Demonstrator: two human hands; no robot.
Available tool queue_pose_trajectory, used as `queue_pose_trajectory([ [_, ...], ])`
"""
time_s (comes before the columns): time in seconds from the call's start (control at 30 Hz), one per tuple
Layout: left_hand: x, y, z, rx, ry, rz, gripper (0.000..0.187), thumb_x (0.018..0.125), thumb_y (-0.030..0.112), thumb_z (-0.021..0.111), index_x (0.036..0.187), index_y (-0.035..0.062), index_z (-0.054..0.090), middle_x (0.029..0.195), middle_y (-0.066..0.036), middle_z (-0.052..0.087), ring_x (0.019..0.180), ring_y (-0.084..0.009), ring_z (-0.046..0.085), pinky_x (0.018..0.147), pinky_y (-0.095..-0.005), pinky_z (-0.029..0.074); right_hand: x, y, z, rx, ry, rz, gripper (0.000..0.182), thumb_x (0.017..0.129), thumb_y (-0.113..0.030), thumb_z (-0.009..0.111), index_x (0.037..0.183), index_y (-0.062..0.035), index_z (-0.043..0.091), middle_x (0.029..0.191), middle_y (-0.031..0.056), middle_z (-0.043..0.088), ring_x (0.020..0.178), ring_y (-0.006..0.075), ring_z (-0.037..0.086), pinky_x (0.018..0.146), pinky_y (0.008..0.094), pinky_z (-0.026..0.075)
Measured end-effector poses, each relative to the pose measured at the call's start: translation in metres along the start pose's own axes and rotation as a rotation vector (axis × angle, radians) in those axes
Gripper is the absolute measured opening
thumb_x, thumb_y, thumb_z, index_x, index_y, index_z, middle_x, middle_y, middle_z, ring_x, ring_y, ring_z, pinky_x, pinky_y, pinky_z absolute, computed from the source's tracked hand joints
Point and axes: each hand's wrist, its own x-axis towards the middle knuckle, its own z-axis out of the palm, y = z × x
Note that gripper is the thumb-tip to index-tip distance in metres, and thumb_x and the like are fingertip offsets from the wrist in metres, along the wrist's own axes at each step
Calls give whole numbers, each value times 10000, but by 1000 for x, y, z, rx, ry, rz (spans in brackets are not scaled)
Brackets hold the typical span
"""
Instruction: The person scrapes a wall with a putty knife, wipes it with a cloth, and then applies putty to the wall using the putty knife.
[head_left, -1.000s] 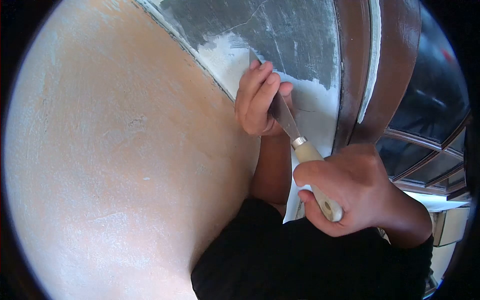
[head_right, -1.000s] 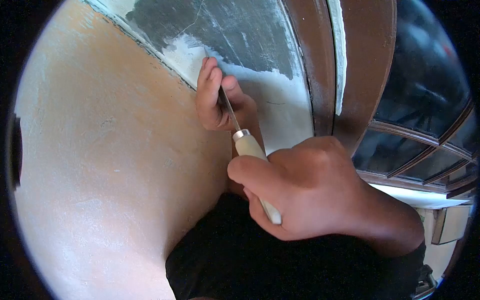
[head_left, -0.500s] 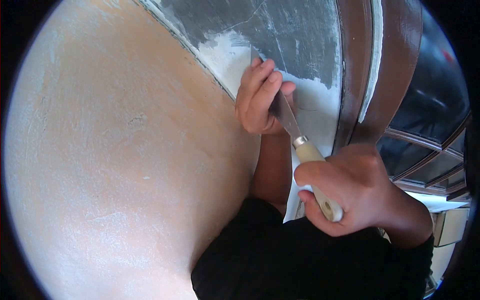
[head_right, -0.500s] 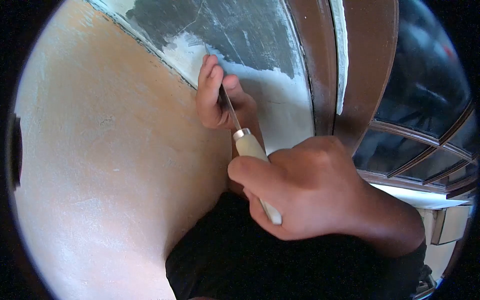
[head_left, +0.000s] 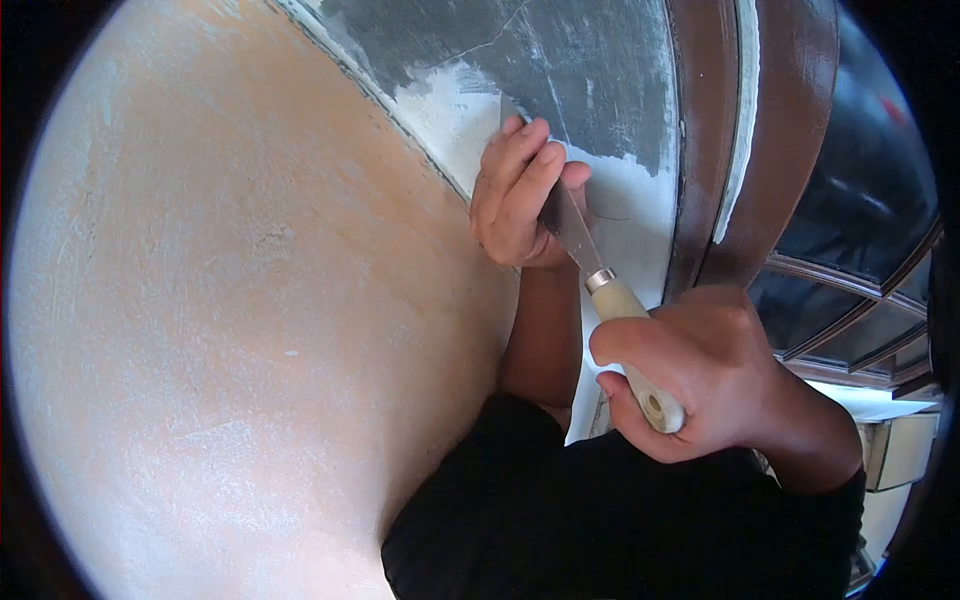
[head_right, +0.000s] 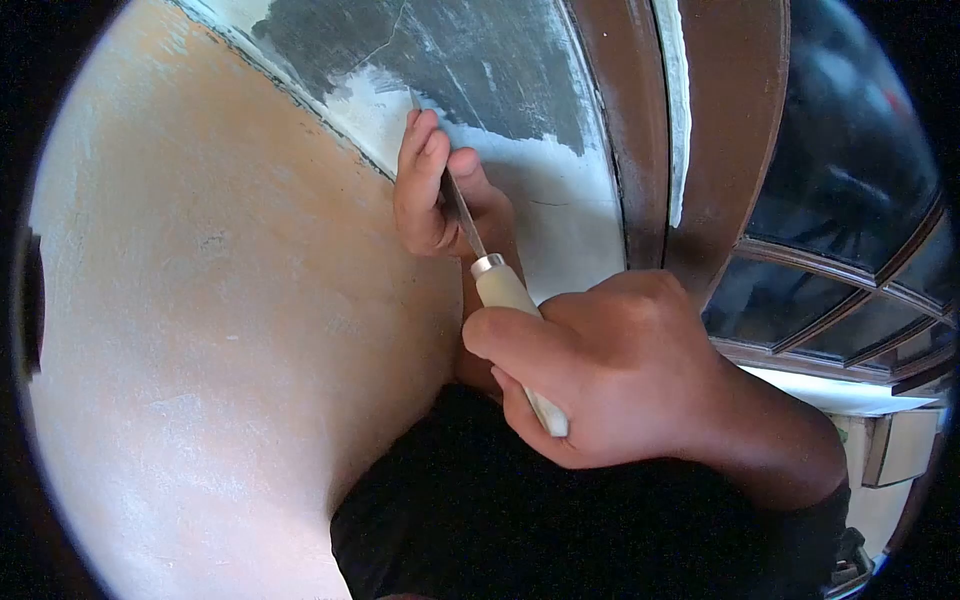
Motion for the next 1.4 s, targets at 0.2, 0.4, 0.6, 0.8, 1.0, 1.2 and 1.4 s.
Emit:
queue_pose_trajectory([
  [0.2,-1,0,1,-17,0,-2,229,843,211,816,988,55,732,952,-161,748,895,-337,730,883,-473,588,1,-1,-3,-2,-12,9,270,766,-134,731,1004,-129,603,591,60,618,478,240,634,453,377,498],
  [0.4,-1,-3,0,-15,-13,34,237,844,222,815,1001,65,733,950,-155,748,895,-339,729,877,-459,589,2,-1,-8,-15,-29,6,250,781,-133,723,998,-130,599,586,57,613,480,238,633,451,374,496],
  [0.6,0,-3,-3,-4,-56,59,258,855,245,808,1027,70,726,941,-149,744,874,-331,726,867,-455,590,-1,-2,-6,44,-2,29,219,795,-137,713,981,-131,599,584,56,611,480,236,633,462,371,507],
  [0.8,3,-2,0,7,-19,33,253,854,251,810,1016,76,726,966,-140,741,853,-315,718,860,-463,591,1,-2,-5,18,-11,24,204,805,-143,712,974,-127,599,586,56,608,490,236,639,466,370,513],
  [1.0,19,-4,-2,42,-35,36,257,812,267,836,993,106,747,927,-120,744,817,-295,718,820,-440,597,10,-5,-3,76,-8,43,202,786,-90,720,956,-122,615,593,70,596,499,245,640,472,372,499],
  [1.2,31,2,-7,-24,-102,11,240,763,249,858,940,117,762,926,-86,757,799,-282,724,789,-383,591,15,-14,-11,79,-42,33,257,738,-13,745,958,-88,636,676,68,621,518,246,640,483,354,488],
  [1.4,35,3,-12,-56,-116,18,273,770,181,862,976,59,732,962,-148,751,877,-290,733,862,-424,594,13,-13,-3,61,27,26,274,718,19,746,957,-67,642,725,69,641,510,240,619,479,328,459],
])
